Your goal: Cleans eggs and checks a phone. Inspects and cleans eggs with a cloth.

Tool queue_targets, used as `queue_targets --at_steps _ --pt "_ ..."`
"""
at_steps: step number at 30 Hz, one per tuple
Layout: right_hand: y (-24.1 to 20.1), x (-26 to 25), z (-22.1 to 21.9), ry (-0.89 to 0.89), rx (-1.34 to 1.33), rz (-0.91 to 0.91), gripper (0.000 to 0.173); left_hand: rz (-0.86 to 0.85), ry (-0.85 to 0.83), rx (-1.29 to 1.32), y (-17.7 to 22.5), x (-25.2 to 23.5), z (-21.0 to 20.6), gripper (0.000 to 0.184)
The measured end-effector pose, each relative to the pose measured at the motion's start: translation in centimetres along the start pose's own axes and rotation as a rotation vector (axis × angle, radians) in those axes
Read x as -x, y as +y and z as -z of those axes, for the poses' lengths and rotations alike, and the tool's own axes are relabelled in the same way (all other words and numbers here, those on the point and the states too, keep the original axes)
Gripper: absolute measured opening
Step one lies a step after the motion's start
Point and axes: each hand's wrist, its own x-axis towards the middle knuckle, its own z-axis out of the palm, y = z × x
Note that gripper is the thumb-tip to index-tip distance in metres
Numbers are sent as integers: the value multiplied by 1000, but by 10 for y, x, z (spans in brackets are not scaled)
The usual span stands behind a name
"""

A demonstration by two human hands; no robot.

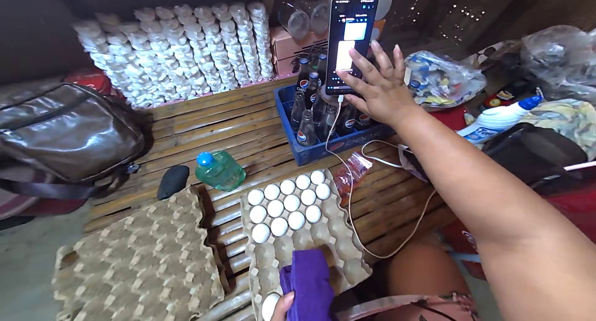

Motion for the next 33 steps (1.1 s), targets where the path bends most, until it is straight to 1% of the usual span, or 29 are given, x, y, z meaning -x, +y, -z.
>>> queue_targets --at_steps 6,11,16,22,25,27,29,33 --pt "-1 0 6 -72 -44 3 48 -5 -29 7 1 -2 -2 35" --pt "-1 0 6 -67 -58 17 43 0 0 -5 2 -1 -7 34" --pt "-2 1 7 -64 -53 21 44 -9 1 -7 1 0 -5 34" --pt "-10 14 4 59 -68 57 44 -5 -9 4 1 0 -5 34" --pt "-13 24 -2 163 -79 55 39 -9 -14 8 0 0 -5 34" --pt "-15 28 -2 199 -70 41 36 -10 -27 10 0 0 -4 34" --pt "-18 28 0 184 -84 14 37 -9 -33 9 -1 0 -3 34" --pt "-27 22 8 74 -40 -137 51 -10 -31 4 -1 0 -4 33"
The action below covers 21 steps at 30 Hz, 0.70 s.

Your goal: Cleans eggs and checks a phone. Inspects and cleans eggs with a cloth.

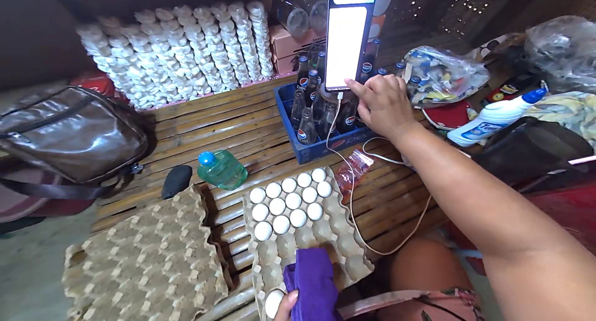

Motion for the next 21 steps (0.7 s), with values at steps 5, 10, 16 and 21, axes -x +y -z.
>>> queue_targets --at_steps 5,10,16,21 --pt "-8 -13 3 -126 53 -132 65 12 49 -33 1 1 -3 33" --pt "-9 -16 0 -172 92 -140 69 21 79 -52 2 0 -6 34" --pt "-4 -14 -1 -214 118 -168 69 13 78 -38 1 1 -5 33" --pt "-2 -10 -2 -184 140 -165 68 14 67 -30 0 0 -3 33"
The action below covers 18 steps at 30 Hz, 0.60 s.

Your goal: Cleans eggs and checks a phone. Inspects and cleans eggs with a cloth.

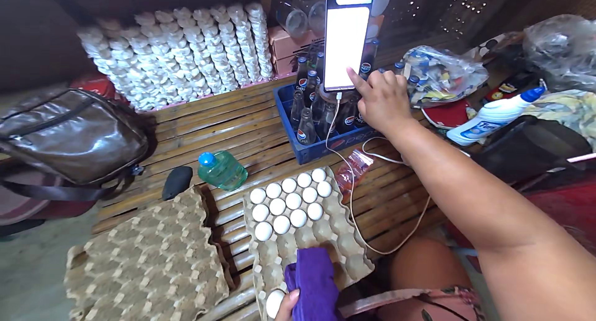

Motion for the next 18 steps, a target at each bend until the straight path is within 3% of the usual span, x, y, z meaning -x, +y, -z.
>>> queue_targets --at_steps 9,13,16,18 --pt "-3 5 4 2 -41 -4 68 5 -24 10 0 -1 0 33" --pt "-21 29 18 69 -201 39 64 -35 -19 -16 1 0 -8 31" --pt "-52 72 40 -95 -455 19 64 -30 -27 -15 4 0 -11 31" --pt "-79 112 56 -309 -734 -37 53 -43 -8 -44 5 0 -14 31"
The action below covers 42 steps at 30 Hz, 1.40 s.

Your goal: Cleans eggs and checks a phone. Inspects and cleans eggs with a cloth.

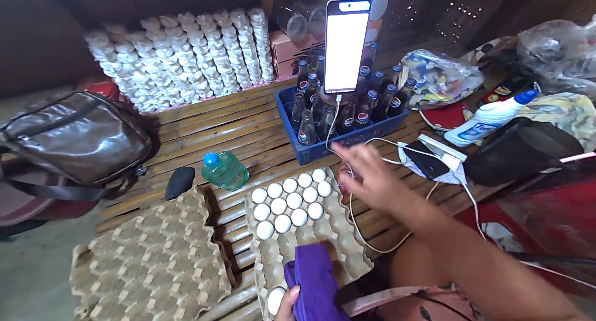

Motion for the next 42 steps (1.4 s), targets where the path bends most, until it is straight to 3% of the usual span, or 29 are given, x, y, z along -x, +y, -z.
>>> queue_targets --at_steps 3,6,9,13,17,21,24,29,32,35,39,42 --pt "-46 53 -17 -272 -458 -90 52 -45 4 -7 -1 0 0 34" --pt "-79 89 -38 -303 -638 -28 52 -95 70 27 -2 -2 -4 36" --pt "-101 103 -60 -304 -601 66 51 -137 213 17 1 -4 -15 38" --pt "-121 102 -70 -437 -343 153 57 -205 269 -10 6 -2 -21 44" --pt "-138 98 -77 -373 -306 132 62 -262 312 -41 10 5 -26 53" --pt "-148 95 -82 -304 -374 39 74 -380 306 -280 9 13 -20 66" --pt "-143 93 -89 -219 -588 -27 63 -395 330 -585 15 11 -15 89" --pt "-149 101 -112 -11 -727 -23 44 -409 391 -564 17 4 -11 59" --pt "-153 111 -132 184 -506 256 32 -434 457 -562 25 10 -12 39" --pt "-159 109 -136 197 -320 416 32 -452 499 -497 31 17 -7 29" --pt "-169 85 -110 24 -384 219 36 -475 440 -626 29 10 -11 30" --pt "-181 59 -80 -180 -614 -130 41 -518 286 -671 30 4 -15 57"
